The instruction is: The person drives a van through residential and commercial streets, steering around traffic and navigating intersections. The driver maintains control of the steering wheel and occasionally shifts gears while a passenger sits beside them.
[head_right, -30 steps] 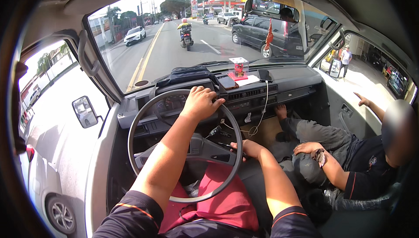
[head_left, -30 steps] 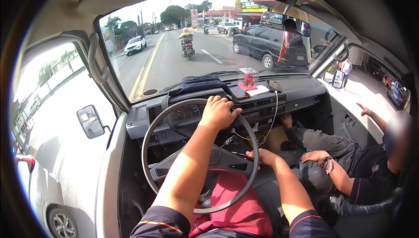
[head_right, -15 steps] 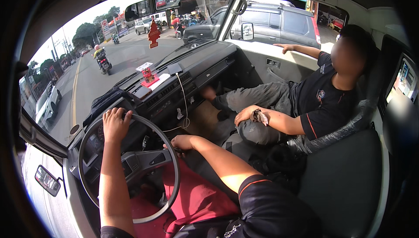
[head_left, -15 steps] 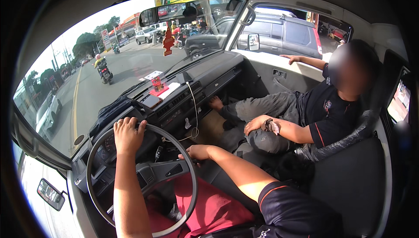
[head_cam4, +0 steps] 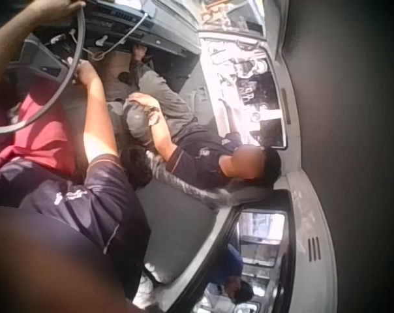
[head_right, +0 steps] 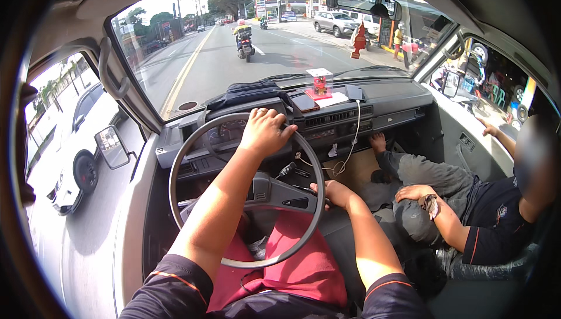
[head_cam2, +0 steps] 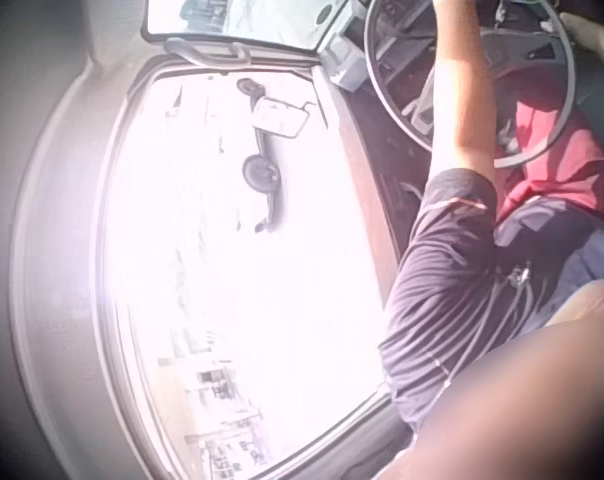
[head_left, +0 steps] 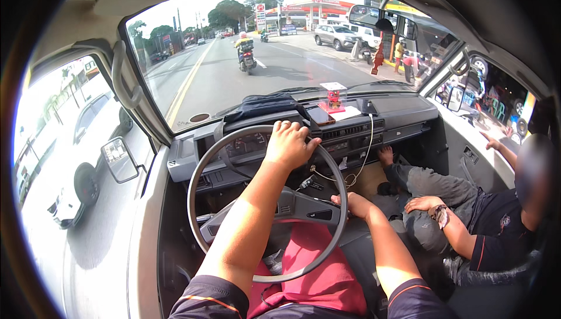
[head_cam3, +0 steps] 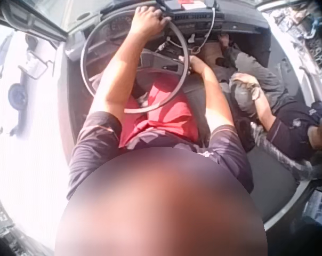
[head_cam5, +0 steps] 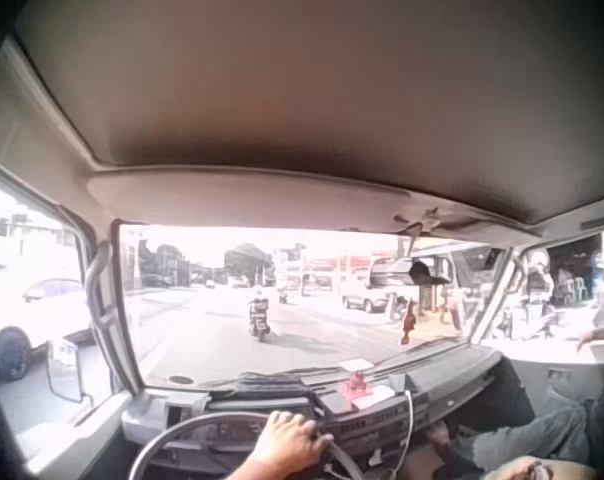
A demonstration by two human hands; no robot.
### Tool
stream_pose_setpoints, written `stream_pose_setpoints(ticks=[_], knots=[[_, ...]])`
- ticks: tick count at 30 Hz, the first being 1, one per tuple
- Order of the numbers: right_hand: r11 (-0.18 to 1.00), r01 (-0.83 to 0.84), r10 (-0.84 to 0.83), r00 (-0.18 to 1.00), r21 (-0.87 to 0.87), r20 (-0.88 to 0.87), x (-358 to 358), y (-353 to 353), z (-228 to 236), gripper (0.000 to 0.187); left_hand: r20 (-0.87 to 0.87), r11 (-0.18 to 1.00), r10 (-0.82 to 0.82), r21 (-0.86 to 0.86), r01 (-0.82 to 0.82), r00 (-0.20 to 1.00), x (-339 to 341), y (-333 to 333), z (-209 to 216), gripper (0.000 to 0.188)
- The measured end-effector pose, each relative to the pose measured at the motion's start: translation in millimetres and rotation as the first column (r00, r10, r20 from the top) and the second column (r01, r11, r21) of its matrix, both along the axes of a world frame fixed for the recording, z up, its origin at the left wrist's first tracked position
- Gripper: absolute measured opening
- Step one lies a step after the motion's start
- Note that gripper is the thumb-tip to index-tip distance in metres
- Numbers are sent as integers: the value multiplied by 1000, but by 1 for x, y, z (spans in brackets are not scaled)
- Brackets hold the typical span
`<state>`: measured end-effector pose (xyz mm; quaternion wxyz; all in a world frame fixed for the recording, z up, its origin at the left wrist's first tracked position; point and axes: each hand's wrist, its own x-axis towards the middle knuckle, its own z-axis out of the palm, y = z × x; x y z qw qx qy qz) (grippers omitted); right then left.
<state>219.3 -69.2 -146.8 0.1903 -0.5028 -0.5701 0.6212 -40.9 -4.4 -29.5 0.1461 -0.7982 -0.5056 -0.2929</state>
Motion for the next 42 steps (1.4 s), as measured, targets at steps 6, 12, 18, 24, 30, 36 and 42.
stream_pose_setpoints(ticks=[6, 12, 18, 24, 30, 36, 42], knots=[[618, 296, -562, 814, 728, 146, -10, -36, -30, 35, -28, 999, -4, 33, 5, 1000, -2, -3, 1, 51], [280, 480, -666, 721, 831, -192, -21, -32, -51, 33, -66, 998, 12, -67, -16, 998, -1, -6, 5, 59], [425, 774, -787, 572, 470, -230, -20, 59, -23, 47, -56, 998, 20, -57, -23, 998, 1, -8, 5, 60], [562, 612, -770, 632, 557, 83, -16, 92, -1, 55, -56, 999, 19, -45, -21, 998, 1, -8, 5, 62], [790, -184, -446, 482, 585, 754, -41, 111, 47, 42, -69, 997, 6, -77, -12, 998, 0, -7, 7, 61], [615, -342, -588, 401, 710, 703, -47, 83, 29, 57, -197, 991, -40, -137, 12, 980, -17, -5, 17, 61], [684, -369, -520, 357, 629, 776, -48, 84, 32, 65, -290, 879, 194, -373, -297, 937, -101, -10, 64, 65]])
